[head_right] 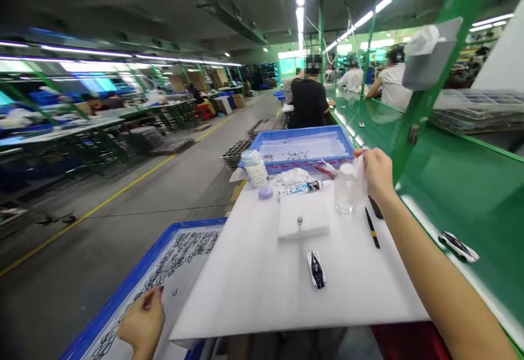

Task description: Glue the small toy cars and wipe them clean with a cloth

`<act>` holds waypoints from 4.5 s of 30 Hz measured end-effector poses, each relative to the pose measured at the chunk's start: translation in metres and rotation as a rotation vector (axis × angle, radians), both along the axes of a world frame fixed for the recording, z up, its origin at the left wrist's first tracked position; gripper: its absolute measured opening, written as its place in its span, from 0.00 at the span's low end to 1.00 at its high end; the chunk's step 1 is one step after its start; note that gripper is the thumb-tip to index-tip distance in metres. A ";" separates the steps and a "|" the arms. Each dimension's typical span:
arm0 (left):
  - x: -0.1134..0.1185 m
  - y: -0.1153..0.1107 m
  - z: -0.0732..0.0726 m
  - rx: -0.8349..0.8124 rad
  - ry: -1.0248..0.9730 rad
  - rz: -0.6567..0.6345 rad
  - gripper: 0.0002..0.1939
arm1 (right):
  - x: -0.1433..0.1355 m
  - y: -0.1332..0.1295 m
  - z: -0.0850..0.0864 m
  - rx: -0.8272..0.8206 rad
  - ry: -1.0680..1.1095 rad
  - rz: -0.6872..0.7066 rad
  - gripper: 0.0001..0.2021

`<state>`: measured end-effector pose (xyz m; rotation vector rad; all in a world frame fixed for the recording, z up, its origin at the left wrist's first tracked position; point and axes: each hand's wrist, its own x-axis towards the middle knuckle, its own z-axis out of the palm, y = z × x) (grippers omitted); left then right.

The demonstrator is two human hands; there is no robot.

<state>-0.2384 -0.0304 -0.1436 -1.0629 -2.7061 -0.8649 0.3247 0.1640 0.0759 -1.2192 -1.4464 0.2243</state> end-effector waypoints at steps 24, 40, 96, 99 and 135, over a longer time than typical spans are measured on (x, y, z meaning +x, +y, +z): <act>0.147 0.027 0.092 -0.254 -0.050 -0.763 0.18 | 0.172 -0.165 -0.121 -0.564 -0.426 -0.560 0.08; 0.313 -0.004 0.104 0.311 -1.784 -0.660 0.22 | -0.055 -0.197 -0.084 -0.181 -0.014 0.308 0.07; 0.325 0.003 0.092 0.240 -0.337 -1.001 0.10 | -0.063 -0.169 -0.116 -0.475 -0.281 0.344 0.04; 0.322 0.004 0.092 0.222 -0.421 -0.984 0.12 | -0.064 -0.168 -0.115 -0.481 -0.292 0.328 0.04; 0.307 0.012 0.092 0.028 -0.317 -1.194 0.21 | -0.054 -0.186 -0.117 -0.304 -0.260 0.359 0.07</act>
